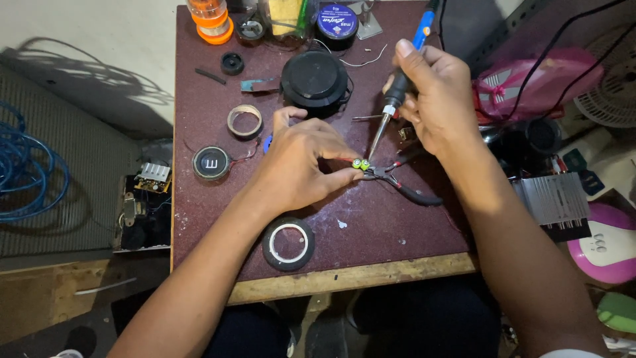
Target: The person uses a soldering iron to attach wires to a small green electronic component held by pliers. They then wrap the connection with black electrical tape.
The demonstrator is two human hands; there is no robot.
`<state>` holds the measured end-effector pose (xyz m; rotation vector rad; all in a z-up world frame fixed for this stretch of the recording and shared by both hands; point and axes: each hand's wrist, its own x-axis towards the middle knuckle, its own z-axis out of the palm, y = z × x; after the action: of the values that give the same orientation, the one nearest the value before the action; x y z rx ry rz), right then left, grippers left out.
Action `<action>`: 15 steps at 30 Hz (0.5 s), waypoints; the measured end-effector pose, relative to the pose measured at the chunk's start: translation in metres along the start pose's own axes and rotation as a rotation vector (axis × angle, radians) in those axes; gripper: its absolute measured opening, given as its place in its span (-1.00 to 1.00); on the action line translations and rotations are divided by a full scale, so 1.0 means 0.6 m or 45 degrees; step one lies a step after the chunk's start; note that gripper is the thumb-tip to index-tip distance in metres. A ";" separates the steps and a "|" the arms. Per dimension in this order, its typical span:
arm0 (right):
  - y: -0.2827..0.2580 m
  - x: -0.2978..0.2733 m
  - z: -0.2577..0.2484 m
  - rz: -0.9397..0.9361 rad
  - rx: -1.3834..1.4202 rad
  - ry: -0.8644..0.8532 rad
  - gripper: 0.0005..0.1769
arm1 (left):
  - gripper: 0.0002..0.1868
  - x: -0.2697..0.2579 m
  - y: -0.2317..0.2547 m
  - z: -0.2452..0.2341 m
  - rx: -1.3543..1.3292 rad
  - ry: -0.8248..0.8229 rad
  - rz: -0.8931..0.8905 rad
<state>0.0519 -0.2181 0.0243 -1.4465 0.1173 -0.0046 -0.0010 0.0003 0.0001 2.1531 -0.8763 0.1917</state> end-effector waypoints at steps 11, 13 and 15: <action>-0.007 0.001 -0.003 0.037 0.084 0.062 -0.71 | -0.79 0.000 0.003 -0.002 0.001 -0.009 -0.022; -0.004 0.005 -0.009 0.036 0.099 0.067 -0.71 | -0.79 0.000 0.002 -0.001 0.004 0.000 -0.004; -0.001 0.009 -0.016 0.035 0.114 0.070 -0.71 | -0.79 0.001 0.005 -0.002 0.008 0.011 0.013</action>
<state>0.0567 -0.2282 0.0235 -1.3558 0.1801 -0.0266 -0.0024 -0.0002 0.0031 2.1520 -0.8830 0.2091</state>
